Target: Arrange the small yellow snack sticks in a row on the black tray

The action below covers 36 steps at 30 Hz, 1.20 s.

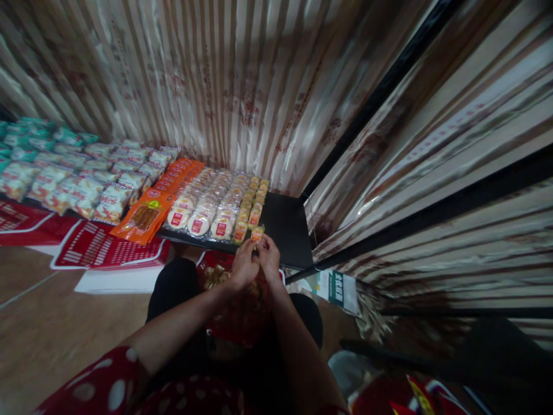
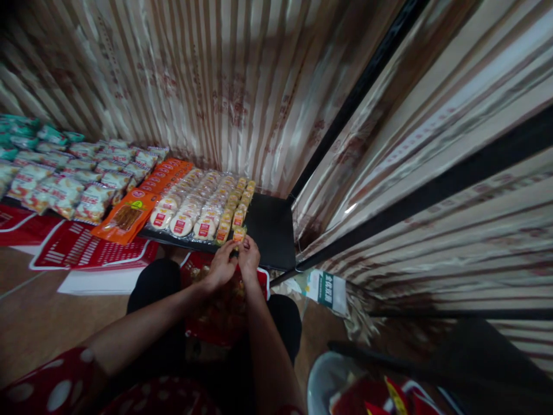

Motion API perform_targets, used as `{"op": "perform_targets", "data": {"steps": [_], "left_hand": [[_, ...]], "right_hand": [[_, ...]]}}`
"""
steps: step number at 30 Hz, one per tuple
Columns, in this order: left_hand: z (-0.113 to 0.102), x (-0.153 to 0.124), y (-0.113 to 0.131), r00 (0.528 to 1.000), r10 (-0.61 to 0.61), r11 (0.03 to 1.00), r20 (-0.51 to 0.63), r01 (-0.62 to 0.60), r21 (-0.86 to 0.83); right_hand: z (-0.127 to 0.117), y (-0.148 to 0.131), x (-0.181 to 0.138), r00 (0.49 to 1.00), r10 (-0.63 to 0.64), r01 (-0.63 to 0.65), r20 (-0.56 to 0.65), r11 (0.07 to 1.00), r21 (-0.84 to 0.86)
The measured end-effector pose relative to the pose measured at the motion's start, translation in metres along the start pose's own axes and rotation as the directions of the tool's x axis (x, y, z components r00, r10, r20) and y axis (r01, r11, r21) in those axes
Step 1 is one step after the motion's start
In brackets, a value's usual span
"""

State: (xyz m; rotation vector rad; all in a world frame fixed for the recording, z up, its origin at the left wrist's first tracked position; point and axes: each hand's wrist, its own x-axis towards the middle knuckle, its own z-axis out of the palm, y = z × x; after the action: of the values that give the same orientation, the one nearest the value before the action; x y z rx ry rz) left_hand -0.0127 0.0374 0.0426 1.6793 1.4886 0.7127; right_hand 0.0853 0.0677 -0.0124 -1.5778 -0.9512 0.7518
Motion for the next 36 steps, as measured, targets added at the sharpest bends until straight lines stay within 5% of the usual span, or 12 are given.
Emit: {"op": "perform_targets", "data": {"steps": [11,36], "left_hand": [[0.011,0.020,-0.015,0.998,0.052,0.988,-0.035,-0.057,-0.146],[0.008,0.034,-0.006,1.000,-0.011,0.977,0.004,0.012,-0.215]], "right_hand": [[0.006,-0.003,0.017,1.000,-0.010,0.008,-0.020,0.997,-0.071],[0.016,0.005,0.037,0.992,-0.123,0.125,0.020,0.979,-0.162]]}}
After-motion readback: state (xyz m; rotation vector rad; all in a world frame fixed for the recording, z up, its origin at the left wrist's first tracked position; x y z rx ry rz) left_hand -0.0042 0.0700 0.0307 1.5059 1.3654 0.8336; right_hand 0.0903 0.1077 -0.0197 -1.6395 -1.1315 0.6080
